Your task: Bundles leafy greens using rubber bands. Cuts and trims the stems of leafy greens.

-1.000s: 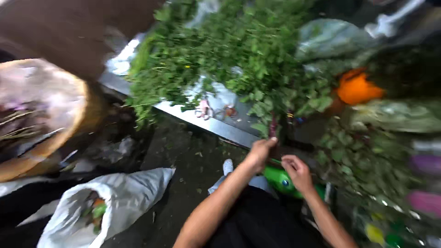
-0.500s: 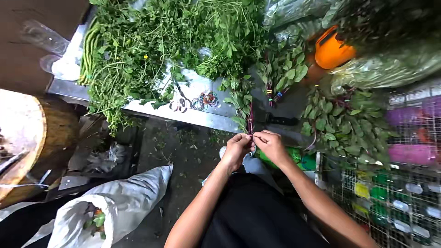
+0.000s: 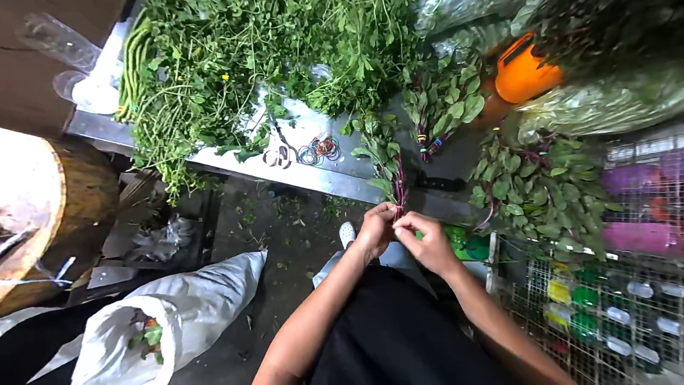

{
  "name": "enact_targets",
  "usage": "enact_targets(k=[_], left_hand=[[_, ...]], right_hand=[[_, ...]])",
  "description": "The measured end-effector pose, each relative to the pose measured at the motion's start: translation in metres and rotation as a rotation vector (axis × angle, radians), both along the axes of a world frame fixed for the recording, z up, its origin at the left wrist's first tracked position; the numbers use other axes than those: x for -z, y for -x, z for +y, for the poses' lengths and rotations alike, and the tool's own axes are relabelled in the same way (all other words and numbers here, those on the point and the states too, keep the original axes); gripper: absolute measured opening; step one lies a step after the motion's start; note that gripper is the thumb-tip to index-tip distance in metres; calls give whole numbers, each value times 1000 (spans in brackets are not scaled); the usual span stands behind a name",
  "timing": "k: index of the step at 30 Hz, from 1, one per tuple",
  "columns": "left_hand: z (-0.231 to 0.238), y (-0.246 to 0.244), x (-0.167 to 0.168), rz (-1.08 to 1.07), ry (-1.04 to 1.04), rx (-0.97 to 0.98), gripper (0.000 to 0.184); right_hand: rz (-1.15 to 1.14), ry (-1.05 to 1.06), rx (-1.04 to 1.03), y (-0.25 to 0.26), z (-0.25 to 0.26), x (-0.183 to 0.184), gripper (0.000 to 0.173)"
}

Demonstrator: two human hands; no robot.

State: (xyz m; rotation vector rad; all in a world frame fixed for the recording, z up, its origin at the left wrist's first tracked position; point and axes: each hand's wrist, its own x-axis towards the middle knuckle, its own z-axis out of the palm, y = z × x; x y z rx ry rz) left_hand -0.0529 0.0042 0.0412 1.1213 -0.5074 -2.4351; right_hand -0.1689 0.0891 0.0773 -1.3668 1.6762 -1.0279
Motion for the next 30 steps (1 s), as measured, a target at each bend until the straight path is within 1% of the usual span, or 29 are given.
enact_targets(k=[2, 4, 6, 8, 10, 11, 12, 14, 15, 16, 17, 19, 22, 25, 26, 27, 28, 29, 30], left_hand=[[-5, 5, -6, 14, 5, 46, 26], [-9, 6, -7, 0, 92, 111, 20], [-14, 5, -13, -41, 149, 120, 15], [-19, 2, -23, -56, 142, 85, 18], [-20, -5, -30, -34, 88, 35, 27], [-19, -9, -33, -23, 59, 21, 31], [-16, -14, -34, -16, 44, 18, 32], [-9, -22, -32, -6, 31, -16, 26], [-7, -27, -32, -14, 20, -49, 22], [-6, -32, -31, -32, 7, -75, 20], [-7, -37, -30, -58, -7, -91, 19], [-7, -48, -25, -109, -27, -101, 20], [-6, -63, -16, -105, -36, -92, 22], [-2, -75, -3, -55, -20, -64, 21], [-1, -78, 0, -36, -16, -50, 21], [1, -79, 1, -22, -10, -30, 20], [2, -80, 1, -20, 4, -14, 19], [3, -80, -1, -29, 26, 1, 18], [4, -79, -2, -37, 53, 13, 16]], right_hand=[[233, -26, -68, -6, 8, 6, 23], [363, -69, -117, -15, 17, 5, 27], [444, -111, -177, -22, 25, 3, 34], [429, -129, -193, -18, 32, 11, 42], [308, -143, -125, -2, 35, 26, 33], [192, -142, -59, 6, 35, 31, 28], [44, -125, 30, 13, 33, 34, 23], [-303, -53, 226, 23, 23, 34, 13], [-460, -16, 311, 25, 18, 32, 11], [-575, 24, 369, 26, 13, 30, 13], [-650, 64, 394, 27, 10, 29, 15], [-715, 130, 362, 25, 6, 26, 16], [-703, 182, 262, 21, 2, 21, 16], [-682, 179, 303, 21, -9, 14, 17], [-610, 147, 302, 23, -12, 11, 16], [-472, 83, 256, 23, -15, 9, 14], [-285, -20, 147, 22, -18, 4, 16], [-119, -154, 7, 18, -22, 0, 23], [8, -263, -123, 11, -26, 0, 28]])
